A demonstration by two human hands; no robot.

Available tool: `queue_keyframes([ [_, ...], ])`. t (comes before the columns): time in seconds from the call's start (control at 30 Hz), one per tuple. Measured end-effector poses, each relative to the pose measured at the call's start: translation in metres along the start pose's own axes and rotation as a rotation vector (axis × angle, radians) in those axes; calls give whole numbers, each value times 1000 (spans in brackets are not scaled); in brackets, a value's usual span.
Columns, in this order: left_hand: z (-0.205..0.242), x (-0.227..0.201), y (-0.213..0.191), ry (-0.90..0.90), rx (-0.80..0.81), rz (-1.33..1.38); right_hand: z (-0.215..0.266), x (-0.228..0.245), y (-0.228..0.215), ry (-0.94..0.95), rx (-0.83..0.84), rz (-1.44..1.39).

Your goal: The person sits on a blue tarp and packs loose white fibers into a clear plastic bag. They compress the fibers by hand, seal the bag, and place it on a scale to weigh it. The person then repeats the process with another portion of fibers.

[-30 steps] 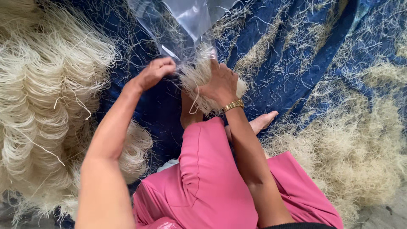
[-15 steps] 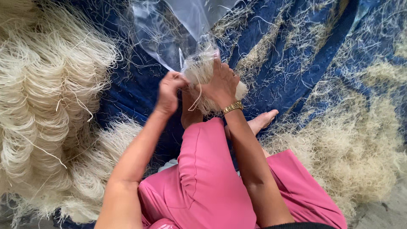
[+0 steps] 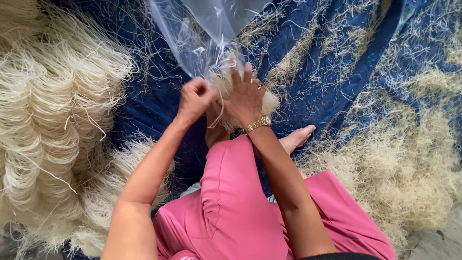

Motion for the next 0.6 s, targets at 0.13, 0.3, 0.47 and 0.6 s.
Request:
queue_keyframes([
  [0.13, -3, 3, 0, -332, -330, 582, 5, 10, -9, -73, 50, 73],
  [0.3, 5, -53, -4, 151, -498, -144, -1, 11, 10, -44, 93, 264],
  [0.47, 33, -62, 2, 568, -503, -430, 0, 13, -7, 17, 145, 223],
  [0.6, 52, -11, 6, 366, -377, -307, -18, -13, 49, 16, 76, 131],
])
Point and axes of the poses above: each hand's wrist, its own z-axis away from the middle knuckle, its own y-axis out of the palm, x = y × z, the point moved 5 cm from there along -z, towards the middle knuckle
